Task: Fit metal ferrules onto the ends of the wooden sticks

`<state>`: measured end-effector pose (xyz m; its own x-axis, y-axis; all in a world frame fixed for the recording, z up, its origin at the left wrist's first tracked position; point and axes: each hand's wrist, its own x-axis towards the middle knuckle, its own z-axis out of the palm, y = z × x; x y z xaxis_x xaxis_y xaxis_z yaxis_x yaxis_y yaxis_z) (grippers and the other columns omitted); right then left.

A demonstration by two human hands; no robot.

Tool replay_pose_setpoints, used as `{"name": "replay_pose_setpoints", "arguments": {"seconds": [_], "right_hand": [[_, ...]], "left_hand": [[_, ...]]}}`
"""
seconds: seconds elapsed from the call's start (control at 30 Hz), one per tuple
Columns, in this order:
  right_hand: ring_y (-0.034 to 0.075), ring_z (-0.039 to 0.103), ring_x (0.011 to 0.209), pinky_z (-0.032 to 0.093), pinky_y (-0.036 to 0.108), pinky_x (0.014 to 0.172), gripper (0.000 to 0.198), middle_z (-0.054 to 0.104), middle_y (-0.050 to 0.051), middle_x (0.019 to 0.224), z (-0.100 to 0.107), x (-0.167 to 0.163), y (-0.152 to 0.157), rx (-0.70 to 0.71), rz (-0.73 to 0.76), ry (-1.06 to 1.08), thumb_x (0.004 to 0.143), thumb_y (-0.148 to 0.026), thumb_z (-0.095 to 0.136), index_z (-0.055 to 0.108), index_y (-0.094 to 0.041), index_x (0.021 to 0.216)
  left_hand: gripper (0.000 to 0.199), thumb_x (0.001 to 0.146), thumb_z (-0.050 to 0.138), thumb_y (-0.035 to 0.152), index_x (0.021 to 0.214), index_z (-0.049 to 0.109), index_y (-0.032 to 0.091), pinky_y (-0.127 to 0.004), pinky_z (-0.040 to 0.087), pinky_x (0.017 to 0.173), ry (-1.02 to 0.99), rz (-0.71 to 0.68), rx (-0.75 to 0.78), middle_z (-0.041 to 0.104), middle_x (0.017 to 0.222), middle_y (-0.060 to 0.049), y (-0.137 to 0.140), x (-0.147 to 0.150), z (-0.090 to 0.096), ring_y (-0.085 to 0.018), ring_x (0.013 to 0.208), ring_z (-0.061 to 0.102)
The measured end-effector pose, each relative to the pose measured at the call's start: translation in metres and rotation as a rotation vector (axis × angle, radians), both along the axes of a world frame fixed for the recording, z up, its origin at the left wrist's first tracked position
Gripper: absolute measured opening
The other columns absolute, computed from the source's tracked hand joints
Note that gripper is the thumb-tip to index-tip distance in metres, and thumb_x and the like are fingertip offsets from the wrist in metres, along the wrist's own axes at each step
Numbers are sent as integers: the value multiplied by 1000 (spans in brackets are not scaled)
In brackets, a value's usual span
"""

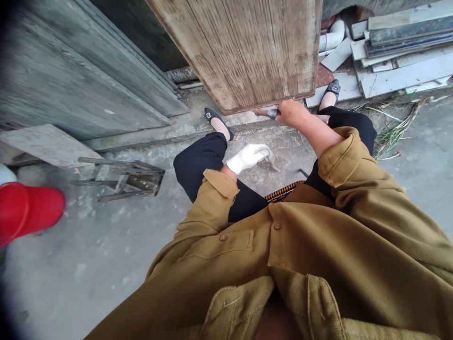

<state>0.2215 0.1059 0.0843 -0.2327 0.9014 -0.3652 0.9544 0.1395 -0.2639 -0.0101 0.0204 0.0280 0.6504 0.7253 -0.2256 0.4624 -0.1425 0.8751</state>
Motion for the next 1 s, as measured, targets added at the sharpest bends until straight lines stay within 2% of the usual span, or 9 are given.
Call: {"name": "replay_pose_setpoints", "arguments": {"seconds": [0.13, 0.2, 0.27, 0.4, 0.53, 0.63, 0.73, 0.87, 1.0], "right_hand": [[36, 71, 127, 53, 38, 100, 42, 76, 25, 130, -8, -12, -8, -91, 149, -214, 103, -33, 70, 80, -9, 135], [34, 73, 121, 54, 37, 98, 36, 79, 23, 123, -10, -14, -13, -157, 222, -224, 97, -27, 76, 84, -9, 128], [29, 76, 105, 53, 36, 93, 25, 81, 17, 106, -9, -14, -16, -297, 285, -214, 93, -22, 80, 87, -10, 113], [16, 66, 74, 49, 29, 81, 17, 73, 3, 77, -3, -15, -23, -633, 436, -128, 97, -17, 73, 86, -11, 107], [10, 56, 69, 44, 23, 76, 18, 66, -3, 73, 10, -11, -24, -751, 558, 151, 99, -17, 71, 83, -13, 111], [9, 55, 68, 43, 21, 73, 25, 66, -4, 76, 20, -1, -19, -657, 484, 444, 97, -27, 75, 82, -17, 119], [11, 58, 69, 45, 24, 73, 29, 69, -2, 79, 23, 8, -12, -391, 247, 570, 98, -37, 75, 82, -20, 119], [16, 65, 75, 48, 27, 74, 29, 73, 4, 83, 19, 3, -8, -178, 76, 477, 99, -37, 72, 82, -16, 118], [22, 73, 95, 49, 28, 82, 31, 80, 10, 102, 10, -14, -11, -148, 153, 212, 102, -31, 67, 82, -15, 123]], "left_hand": [[29, 100, 53, 34, 87, 72, 17, -30, 54, 82, -25, 21, 69, 75, 84, -6, 5, -7, 1, -21, 85, 71], [28, 99, 52, 33, 86, 70, 17, -31, 54, 86, -9, 56, 136, 75, 86, -6, 9, -12, 0, -22, 87, 70], [26, 99, 52, 32, 85, 69, 17, -32, 53, 89, 41, 105, 208, 76, 89, -7, 12, -17, -1, -22, 88, 69], [25, 100, 53, 32, 87, 69, 18, -32, 53, 89, 126, 203, 282, 76, 91, -7, 18, -25, -5, -22, 87, 67], [24, 103, 53, 30, 88, 68, 19, -30, 52, 92, 109, 305, 267, 76, 93, -6, 23, -25, -12, -21, 90, 67], [27, 105, 54, 30, 82, 65, 20, -30, 52, 90, 112, 378, 221, 74, 88, -5, 26, -20, -17, -21, 89, 68], [29, 105, 54, 29, 81, 66, 20, -31, 53, 84, 102, 339, 147, 71, 81, -5, 24, -12, -17, -20, 80, 66], [27, 103, 58, 35, 84, 70, 20, -31, 55, 79, 4, 155, 29, 75, 83, -6, 11, 2, -7, -19, 76, 66], [23, 98, 64, 34, 78, 71, 24, -32, 57, 81, -11, 92, 17, 76, 78, -5, -2, 9, 5, -22, 82, 70]]}}
